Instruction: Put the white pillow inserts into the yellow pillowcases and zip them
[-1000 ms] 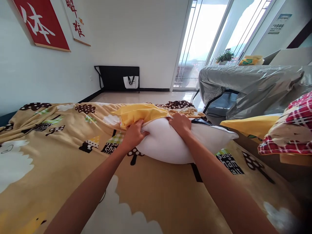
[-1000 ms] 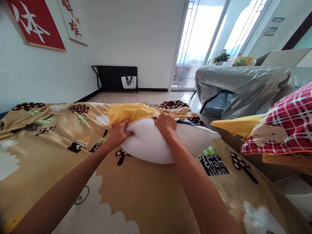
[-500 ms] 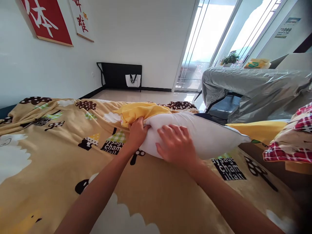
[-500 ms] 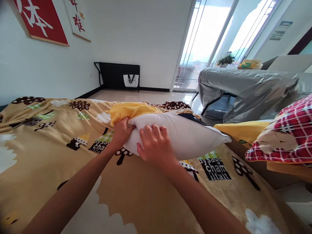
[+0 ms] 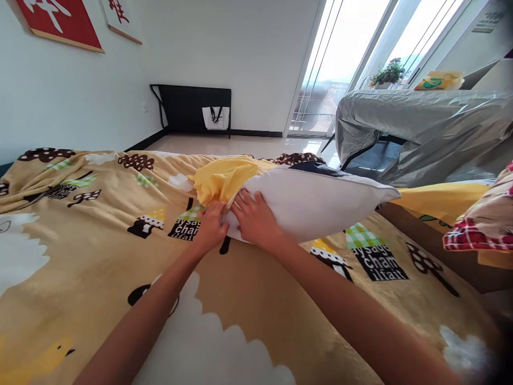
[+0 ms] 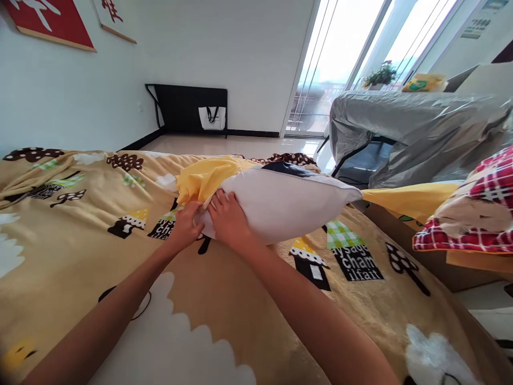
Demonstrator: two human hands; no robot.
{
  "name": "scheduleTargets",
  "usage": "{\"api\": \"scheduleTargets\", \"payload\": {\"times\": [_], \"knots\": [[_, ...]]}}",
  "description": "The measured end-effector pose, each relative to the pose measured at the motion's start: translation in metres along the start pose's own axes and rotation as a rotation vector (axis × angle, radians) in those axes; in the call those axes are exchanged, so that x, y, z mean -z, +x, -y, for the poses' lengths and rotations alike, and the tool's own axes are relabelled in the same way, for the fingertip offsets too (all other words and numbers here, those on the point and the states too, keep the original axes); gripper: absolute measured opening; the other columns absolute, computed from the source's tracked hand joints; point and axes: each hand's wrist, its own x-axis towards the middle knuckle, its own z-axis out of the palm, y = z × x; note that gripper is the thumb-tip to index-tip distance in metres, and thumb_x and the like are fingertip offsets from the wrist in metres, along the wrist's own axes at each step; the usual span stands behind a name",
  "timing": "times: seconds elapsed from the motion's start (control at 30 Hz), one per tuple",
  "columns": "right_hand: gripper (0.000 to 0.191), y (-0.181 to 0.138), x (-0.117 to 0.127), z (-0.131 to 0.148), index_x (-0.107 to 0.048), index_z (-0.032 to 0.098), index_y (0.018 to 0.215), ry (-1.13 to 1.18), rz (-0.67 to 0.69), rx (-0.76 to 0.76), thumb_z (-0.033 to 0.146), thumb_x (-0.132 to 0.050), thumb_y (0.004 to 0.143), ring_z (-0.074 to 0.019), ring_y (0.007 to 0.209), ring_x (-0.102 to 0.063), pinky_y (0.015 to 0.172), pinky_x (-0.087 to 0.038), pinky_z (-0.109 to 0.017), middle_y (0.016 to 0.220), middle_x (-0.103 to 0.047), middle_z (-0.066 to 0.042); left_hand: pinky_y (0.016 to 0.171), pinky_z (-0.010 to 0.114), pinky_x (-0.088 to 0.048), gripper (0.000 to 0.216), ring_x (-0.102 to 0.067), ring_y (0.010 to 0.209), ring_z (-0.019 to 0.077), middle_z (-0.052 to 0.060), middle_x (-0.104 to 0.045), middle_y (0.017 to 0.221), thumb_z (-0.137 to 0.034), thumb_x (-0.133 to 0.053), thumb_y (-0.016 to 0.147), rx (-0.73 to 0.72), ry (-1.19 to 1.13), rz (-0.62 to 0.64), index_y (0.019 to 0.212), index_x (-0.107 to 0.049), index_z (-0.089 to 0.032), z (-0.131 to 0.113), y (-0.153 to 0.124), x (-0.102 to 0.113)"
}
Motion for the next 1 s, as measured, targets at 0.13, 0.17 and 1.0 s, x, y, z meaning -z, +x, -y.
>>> {"api": "scheduleTargets", "payload": {"times": [0.13, 0.17, 1.0], "knots": [[0.052, -0.021, -0.001, 0.018, -0.051, 0.006, 0.128, 0.027, -0.138, 0.082, 0.022, -0.06, 0.08, -0.0346, 0.134, -0.034, 0.099, -0.032, -0.048, 0.14, -0.047, -0.023, 0.095, 0.043, -0.031, 0.052, -0.046, 0.12, 0.0286, 0.015, -0.054, 0.126, -0.01, -0.045, 0.072, -0.063, 0.078, -0.049, 0.124, -0.045, -0.017, 0.019, -0.035, -0.013], [0.044, -0.032, 0.001, 0.022, -0.053, 0.008, 0.125, 0.054, -0.193, 0.138, 0.021, -0.056, 0.083, -0.0317, 0.134, -0.037, 0.099, -0.034, -0.045, 0.139, -0.049, -0.021, 0.095, 0.042, -0.031, 0.051, -0.046, 0.119, 0.0283, 0.016, -0.054, 0.126, -0.01, -0.044, 0.075, -0.084, 0.106, -0.067, 0.125, -0.044, -0.016, 0.023, -0.042, -0.016], [0.042, -0.031, 0.091, 0.005, -0.057, 0.02, 0.068, 0.76, -0.659, -0.004, 0.061, -0.057, 0.076, -0.0183, 0.065, -0.054, 0.075, -0.043, -0.036, 0.066, -0.062, -0.004, 0.077, 0.029, -0.049, 0.036, -0.065, 0.089, 0.0206, 0.006, -0.071, 0.099, -0.035, -0.04, 0.086, 0.034, 0.016, -0.028, 0.103, -0.067, -0.018, 0.012, 0.004, 0.156]]}}
